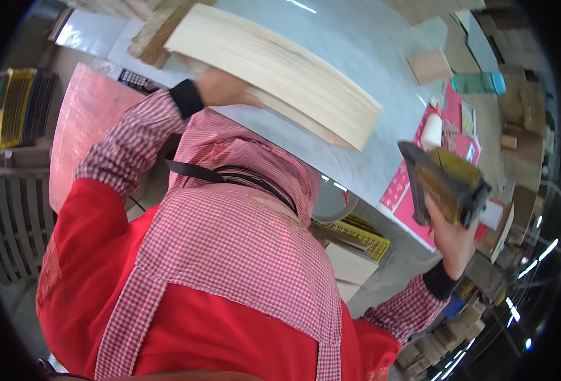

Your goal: Assembling small wooden boxes by applying glue to the joints and securing them with a pneumatic nail gun.

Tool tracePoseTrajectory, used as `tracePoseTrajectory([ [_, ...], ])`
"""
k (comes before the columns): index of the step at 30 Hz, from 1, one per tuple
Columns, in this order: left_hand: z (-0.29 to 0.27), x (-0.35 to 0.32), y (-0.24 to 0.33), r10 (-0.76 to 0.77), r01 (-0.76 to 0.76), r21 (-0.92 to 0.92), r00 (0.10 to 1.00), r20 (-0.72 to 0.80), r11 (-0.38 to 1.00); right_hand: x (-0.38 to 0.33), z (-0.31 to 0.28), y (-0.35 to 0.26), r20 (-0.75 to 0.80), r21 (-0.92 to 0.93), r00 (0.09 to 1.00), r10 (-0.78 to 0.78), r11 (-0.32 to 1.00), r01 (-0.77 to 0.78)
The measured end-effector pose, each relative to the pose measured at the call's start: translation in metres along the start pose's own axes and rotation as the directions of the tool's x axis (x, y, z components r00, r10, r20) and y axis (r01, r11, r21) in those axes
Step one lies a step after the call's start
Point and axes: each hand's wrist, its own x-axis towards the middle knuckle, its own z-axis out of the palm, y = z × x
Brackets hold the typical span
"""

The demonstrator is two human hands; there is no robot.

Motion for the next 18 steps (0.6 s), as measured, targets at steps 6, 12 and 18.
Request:
tracePoseTrajectory([
  [6,0.056,0.066,0.095,0.135,-0.155,-0.150,0.981,-0.139,0.976,-0.011,-0.008,-0.010,-0.102,-0.084,0.964,0.245,0.964,-0.254],
  [12,0.032,0.028,0.141,0.252,-0.327,-0.162,0.897,-0.363,0.931,0.001,-0.012,-0.030,-0.080,-0.223,0.989,0.124,0.965,-0.139],
  [18,-0.019,-0.043,0.069,-0.148,-0.249,-0.586,0.824,-0.546,0.771,0.011,-0.005,-0.050,-0.049,-0.322,0.999,-0.021,0.947,0.004],
])
